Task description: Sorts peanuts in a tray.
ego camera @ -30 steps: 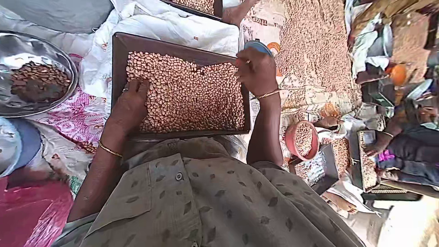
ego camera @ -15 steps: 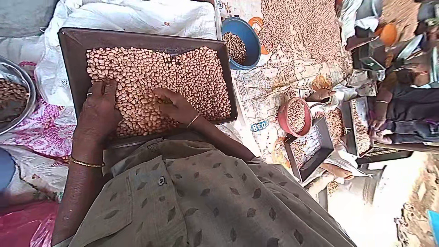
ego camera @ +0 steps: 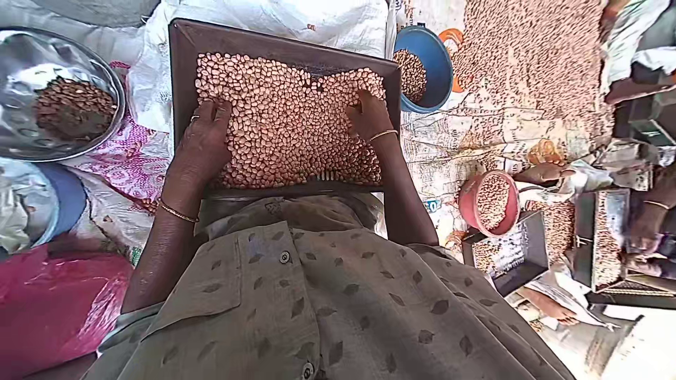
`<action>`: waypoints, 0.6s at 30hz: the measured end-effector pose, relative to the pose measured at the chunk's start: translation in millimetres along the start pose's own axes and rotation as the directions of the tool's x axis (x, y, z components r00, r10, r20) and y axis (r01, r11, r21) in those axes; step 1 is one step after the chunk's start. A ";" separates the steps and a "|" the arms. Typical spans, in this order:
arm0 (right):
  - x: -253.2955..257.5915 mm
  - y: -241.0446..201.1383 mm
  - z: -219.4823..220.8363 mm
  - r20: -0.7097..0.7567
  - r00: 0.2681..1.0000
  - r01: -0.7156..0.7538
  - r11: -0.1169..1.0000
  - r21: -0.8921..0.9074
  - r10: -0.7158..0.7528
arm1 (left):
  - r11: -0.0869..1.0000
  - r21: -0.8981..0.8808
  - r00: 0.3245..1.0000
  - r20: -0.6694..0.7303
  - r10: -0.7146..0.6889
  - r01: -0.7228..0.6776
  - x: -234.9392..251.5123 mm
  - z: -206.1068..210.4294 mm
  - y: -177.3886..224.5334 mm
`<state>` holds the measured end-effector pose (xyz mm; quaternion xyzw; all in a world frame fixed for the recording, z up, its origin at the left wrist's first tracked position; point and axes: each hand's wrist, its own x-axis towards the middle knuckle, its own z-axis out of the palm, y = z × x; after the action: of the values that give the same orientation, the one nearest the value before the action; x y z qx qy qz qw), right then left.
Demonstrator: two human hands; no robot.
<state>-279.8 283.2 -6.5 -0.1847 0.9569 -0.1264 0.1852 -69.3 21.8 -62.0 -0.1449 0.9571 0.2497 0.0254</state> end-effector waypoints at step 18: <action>-26.0 -57.2 49.8 -0.133 0.823 0.500 0.593 0.631 -0.552 | 0.999 -0.037 0.998 -0.053 0.038 -0.040 1.0 4.5 -3.1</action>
<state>-219.8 233.5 -25.6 -0.3883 0.7487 -0.4868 0.2273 -69.4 21.2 -67.5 -0.1333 0.9551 0.2644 -0.0070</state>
